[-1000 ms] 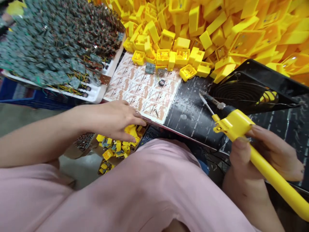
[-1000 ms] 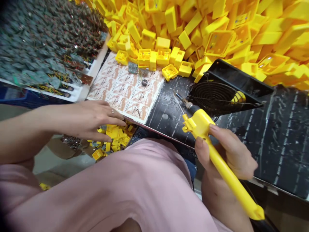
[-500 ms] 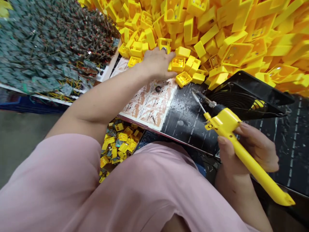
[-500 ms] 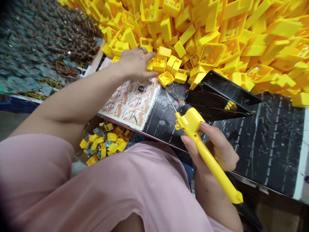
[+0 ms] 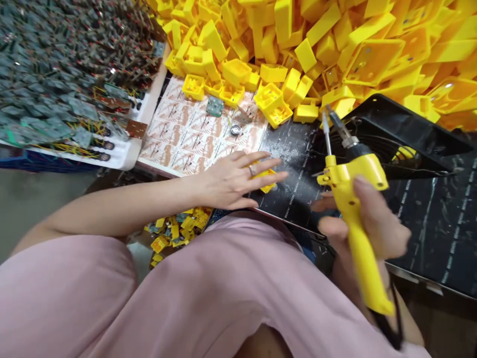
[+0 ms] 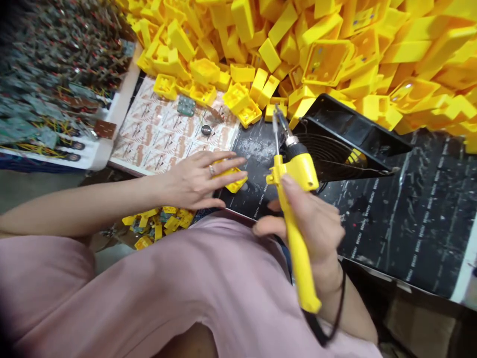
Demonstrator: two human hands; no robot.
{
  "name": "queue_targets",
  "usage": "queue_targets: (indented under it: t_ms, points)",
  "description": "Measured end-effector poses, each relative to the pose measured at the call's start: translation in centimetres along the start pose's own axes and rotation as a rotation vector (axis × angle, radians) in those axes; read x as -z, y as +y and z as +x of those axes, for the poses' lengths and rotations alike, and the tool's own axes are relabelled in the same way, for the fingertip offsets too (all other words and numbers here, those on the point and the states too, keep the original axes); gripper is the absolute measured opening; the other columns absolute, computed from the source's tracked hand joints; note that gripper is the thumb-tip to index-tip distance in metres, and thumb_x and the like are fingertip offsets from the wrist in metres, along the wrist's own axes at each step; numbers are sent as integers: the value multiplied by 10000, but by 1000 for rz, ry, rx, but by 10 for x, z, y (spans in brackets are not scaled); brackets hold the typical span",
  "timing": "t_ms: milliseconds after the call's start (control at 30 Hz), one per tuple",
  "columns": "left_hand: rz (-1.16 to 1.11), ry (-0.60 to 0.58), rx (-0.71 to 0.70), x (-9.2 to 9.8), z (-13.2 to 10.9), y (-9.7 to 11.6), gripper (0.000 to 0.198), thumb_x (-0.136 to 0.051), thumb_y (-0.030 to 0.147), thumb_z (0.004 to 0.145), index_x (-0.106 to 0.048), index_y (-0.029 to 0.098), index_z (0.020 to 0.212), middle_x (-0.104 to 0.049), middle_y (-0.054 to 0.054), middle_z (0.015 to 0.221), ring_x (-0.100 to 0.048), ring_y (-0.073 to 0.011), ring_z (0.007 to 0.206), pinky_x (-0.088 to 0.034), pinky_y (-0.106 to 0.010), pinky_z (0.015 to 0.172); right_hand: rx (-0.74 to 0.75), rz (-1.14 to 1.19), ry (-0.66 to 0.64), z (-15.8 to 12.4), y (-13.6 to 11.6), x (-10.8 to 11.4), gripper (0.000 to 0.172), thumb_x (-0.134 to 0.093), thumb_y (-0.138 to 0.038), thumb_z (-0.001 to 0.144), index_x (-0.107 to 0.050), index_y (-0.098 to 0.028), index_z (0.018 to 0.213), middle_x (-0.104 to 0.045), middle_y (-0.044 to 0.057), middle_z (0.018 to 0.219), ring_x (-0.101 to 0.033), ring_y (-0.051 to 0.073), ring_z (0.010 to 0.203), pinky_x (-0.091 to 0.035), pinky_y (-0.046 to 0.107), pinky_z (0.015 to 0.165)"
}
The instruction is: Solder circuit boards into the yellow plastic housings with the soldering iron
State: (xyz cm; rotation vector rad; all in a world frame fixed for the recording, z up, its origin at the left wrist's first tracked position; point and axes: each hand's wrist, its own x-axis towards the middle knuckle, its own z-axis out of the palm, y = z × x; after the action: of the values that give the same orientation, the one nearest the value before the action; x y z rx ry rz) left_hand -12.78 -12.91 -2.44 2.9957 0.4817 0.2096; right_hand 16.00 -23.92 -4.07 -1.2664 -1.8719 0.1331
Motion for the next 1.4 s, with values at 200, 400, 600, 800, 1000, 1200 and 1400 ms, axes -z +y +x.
queue_targets:
  t_ms: [200, 400, 600, 800, 1000, 1200, 1400]
  points:
    - [-145, 146, 113, -20, -33, -17, 563, -483, 296, 1073, -394, 163, 1612, -664, -173, 1486, -651, -240, 1363, -540, -381, 1148, 168, -5, -186, 27, -11, -26, 224, -748, -280, 994, -685, -268, 1209, -798, 3, 956, -780, 168, 791, -645, 275, 782]
    - [74, -31, 375, -1, -40, -14, 621, -627, 495, 1006, -588, 145, 1517, -725, -182, 1343, -700, -355, 1168, -577, -477, 996, 152, 4, -210, 23, -12, -60, 373, -770, -349, 974, -623, -237, 1299, -778, 79, 1088, -780, 236, 952, -626, 325, 817]
    - [-67, -26, 401, 4, -57, -19, 759, -575, 577, 1015, -472, 101, 1598, -664, -179, 1479, -631, -308, 1344, -497, -410, 1124, 146, 55, -246, 19, -12, -53, 438, -757, -208, 958, -592, -263, 1360, -784, 59, 1149, -783, 219, 1013, -629, 306, 865]
    - [166, 49, 507, -1, -52, -2, 589, -501, 591, 1023, -689, 203, 1424, -791, -120, 1108, -727, -314, 988, -500, -440, 862, 123, -27, -184, 15, -14, -53, 491, -795, -269, 946, -570, -269, 1382, -779, 69, 1186, -792, 237, 1010, -654, 329, 835]
    - [291, 122, 392, -12, -30, 35, 618, -531, 683, 1018, -748, 184, 1311, -785, -127, 986, -739, -305, 893, -469, -398, 732, 149, -107, -120, 35, -9, -67, 404, -740, -306, 991, -580, -255, 1360, -783, 73, 1180, -794, 232, 1013, -661, 333, 851]
    - [125, 196, 613, 6, -21, -13, 541, -382, 558, 1096, -744, 196, 1271, -773, -115, 942, -724, -290, 866, -467, -382, 704, 152, -2, -155, 48, -3, -73, 405, -715, -327, 1012, -556, -260, 1378, -773, 67, 1213, -791, 208, 1005, -653, 301, 859]
    - [14, 251, 705, 3, 14, -114, 325, -633, 418, 915, -785, 245, 1144, -737, -147, 1156, -624, -389, 1180, -512, -522, 954, 195, -87, -91, 36, -30, -79, 629, -765, -642, 912, -546, -245, 1348, -738, 90, 1084, -747, 319, 1043, -623, 539, 1010]
